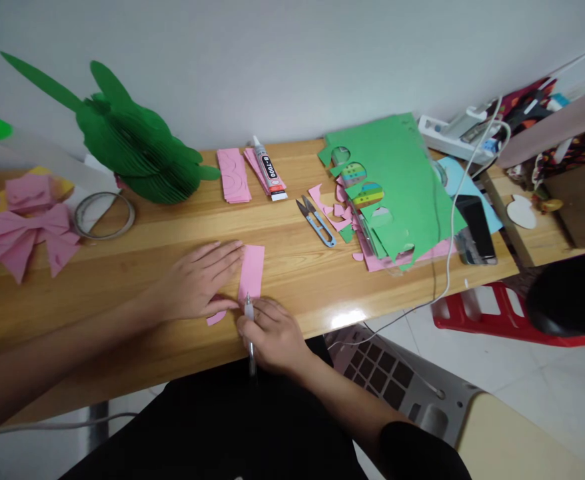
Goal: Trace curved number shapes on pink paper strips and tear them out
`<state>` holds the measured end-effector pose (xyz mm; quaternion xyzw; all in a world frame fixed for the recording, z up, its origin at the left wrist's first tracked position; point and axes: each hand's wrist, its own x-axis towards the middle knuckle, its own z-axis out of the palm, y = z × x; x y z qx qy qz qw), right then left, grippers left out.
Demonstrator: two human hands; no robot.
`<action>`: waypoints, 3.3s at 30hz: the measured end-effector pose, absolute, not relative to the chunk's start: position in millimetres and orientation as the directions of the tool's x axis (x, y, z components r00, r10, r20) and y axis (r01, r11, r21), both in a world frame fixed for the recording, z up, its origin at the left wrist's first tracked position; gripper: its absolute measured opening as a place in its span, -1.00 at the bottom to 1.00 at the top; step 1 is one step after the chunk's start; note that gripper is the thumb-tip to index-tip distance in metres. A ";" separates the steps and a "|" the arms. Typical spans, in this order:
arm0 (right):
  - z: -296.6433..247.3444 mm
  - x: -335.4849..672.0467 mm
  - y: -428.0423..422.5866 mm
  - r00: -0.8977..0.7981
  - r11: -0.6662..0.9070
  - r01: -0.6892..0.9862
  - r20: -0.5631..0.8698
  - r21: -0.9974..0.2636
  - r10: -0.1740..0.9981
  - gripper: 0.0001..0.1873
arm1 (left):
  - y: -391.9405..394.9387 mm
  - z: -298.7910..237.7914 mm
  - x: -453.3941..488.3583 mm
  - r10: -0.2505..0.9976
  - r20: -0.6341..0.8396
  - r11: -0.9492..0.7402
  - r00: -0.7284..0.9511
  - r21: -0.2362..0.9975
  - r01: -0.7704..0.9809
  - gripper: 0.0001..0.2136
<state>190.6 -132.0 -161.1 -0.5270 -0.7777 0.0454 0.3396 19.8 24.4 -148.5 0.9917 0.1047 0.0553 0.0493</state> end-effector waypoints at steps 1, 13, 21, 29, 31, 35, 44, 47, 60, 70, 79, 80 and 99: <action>-162.0 190.5 -132.2 -0.214 0.442 0.788 0.483 -0.428 0.849 -0.84 | 25.4 -148.4 20.7 0.212 0.109 -0.973 0.971 0.113 0.200 -0.27; -166.3 190.1 -135.6 -0.237 0.453 0.812 0.502 -0.367 0.832 -0.83 | 21.6 -155.8 18.7 0.284 0.098 -0.956 0.954 0.104 0.275 -0.26; -162.9 200.0 -141.4 0.072 0.372 0.643 0.537 -0.669 0.841 -0.82 | -24.7 -140.5 1.1 0.257 0.110 -0.960 0.960 0.147 0.240 -0.37; -157.0 216.2 -156.1 0.343 0.141 0.667 0.470 -0.732 0.814 -0.83 | -83.9 -152.8 -11.2 0.060 0.386 -0.996 0.921 -0.033 0.078 -0.81; -155.1 215.2 -160.2 0.345 0.144 0.646 0.454 -0.750 0.821 -0.84 | -91.6 -153.0 -13.9 0.041 0.493 -0.998 0.869 -0.020 0.059 -0.83; -150.7 209.9 -165.5 0.330 0.153 0.631 0.441 -0.761 0.835 -0.88 | -96.3 -145.1 -11.4 0.225 0.551 -0.972 0.804 0.185 0.145 -0.88; -145.5 214.2 -164.1 0.393 0.099 0.558 0.368 -0.824 0.843 -0.89 | -96.1 -141.8 1.0 0.419 0.466 -0.863 0.780 0.471 0.182 -0.77; -135.4 217.3 -154.8 0.414 0.119 0.356 0.270 -0.927 0.869 -0.77 | -86.0 -113.4 1.9 0.575 0.448 -0.755 0.685 0.613 0.233 -0.79; -55.8 216.0 -103.9 0.187 0.135 -0.118 0.112 -0.984 0.976 -0.82 | -12.3 -36.4 31.2 0.922 0.016 -0.056 0.386 0.994 0.092 -0.75; -45.9 214.3 -98.5 0.168 0.335 0.132 0.354 -0.933 0.920 -0.64 | -3.5 -38.5 33.8 0.945 0.077 -0.100 0.318 0.993 0.059 -0.86; -53.6 212.4 -92.8 0.180 0.347 0.174 0.376 -0.922 0.909 -0.63 | 0.3 -40.2 30.4 0.947 0.079 -0.091 0.312 0.995 0.026 -0.80; -54.9 212.7 -92.2 0.185 0.339 0.171 0.368 -0.925 0.911 -0.64 | 0.0 -39.3 30.2 0.946 0.075 -0.091 0.316 0.995 0.036 -0.78; -80.3 231.8 -76.2 0.249 0.355 0.208 0.400 -0.912 0.882 -0.67 | -3.6 -47.5 27.9 0.948 0.143 -0.170 0.283 0.983 0.073 -0.83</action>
